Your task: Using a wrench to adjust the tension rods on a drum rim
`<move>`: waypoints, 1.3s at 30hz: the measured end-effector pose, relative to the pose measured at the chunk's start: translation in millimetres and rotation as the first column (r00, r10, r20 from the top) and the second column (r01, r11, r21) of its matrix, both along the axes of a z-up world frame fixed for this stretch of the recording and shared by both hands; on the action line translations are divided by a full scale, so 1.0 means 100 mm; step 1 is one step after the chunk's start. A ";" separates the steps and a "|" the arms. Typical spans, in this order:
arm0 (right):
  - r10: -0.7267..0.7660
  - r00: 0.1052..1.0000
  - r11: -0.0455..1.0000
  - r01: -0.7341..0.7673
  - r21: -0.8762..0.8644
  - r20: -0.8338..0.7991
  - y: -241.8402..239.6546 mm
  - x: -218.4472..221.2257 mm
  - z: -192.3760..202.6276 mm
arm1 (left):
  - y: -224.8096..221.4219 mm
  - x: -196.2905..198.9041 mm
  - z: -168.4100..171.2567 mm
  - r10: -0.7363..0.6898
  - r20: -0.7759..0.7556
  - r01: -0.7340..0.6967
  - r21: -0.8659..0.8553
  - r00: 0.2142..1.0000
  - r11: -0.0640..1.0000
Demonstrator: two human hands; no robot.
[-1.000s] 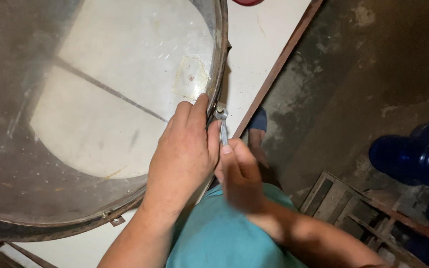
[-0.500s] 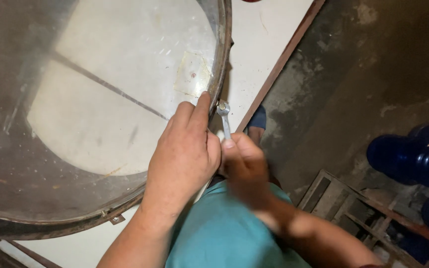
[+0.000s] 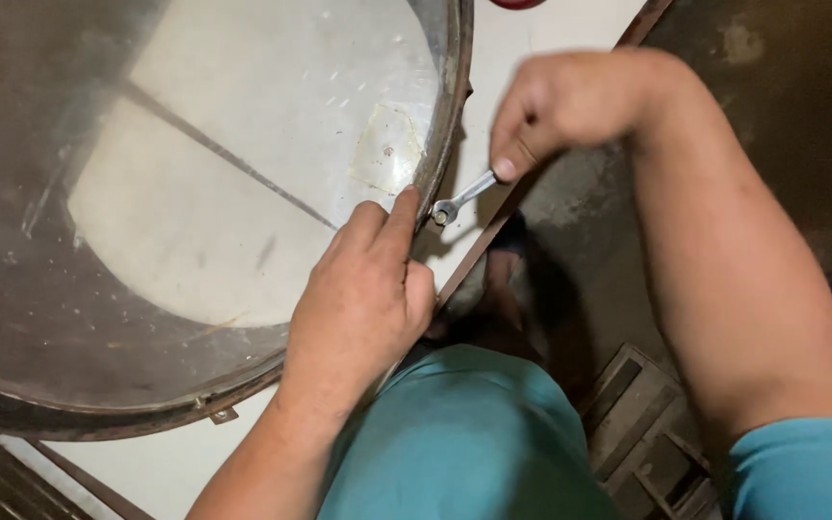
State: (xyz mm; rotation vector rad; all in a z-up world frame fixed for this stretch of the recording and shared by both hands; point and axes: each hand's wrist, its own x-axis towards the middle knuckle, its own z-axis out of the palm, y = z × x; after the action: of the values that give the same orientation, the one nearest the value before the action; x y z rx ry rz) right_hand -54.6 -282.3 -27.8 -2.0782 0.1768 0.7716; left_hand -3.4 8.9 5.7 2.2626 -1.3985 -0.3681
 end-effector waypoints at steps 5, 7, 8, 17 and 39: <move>-0.072 0.997 0.997 0.073 0.034 -0.039 -0.14 -0.07 0.11 | -0.01 -0.01 0.00 0.013 0.008 -0.013 0.016 1.000 1.000; -0.049 0.998 0.989 0.053 -0.138 0.037 -0.05 -0.42 0.10 | -0.01 -0.01 0.02 0.011 0.013 -0.011 0.008 1.000 1.000; -0.230 0.966 0.973 0.229 0.017 0.119 0.07 -0.66 0.01 | 0.00 -0.01 0.02 -0.002 0.016 0.002 -0.002 1.000 1.000; -0.914 0.375 0.392 0.710 0.585 0.157 2.05 -1.23 -0.36 | -0.03 -0.01 -0.01 -0.015 0.035 0.014 0.029 0.999 0.999; -0.992 0.032 -0.067 0.704 0.707 -0.126 2.68 -0.73 -0.29 | 0.01 0.02 -0.01 -0.033 0.010 0.032 0.083 0.999 0.996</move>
State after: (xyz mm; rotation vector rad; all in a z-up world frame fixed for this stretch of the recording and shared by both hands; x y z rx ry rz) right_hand -128.1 -14.3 -56.4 -0.9159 0.8622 -0.5594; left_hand -1.5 10.0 4.2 2.3138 -1.4520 -0.4324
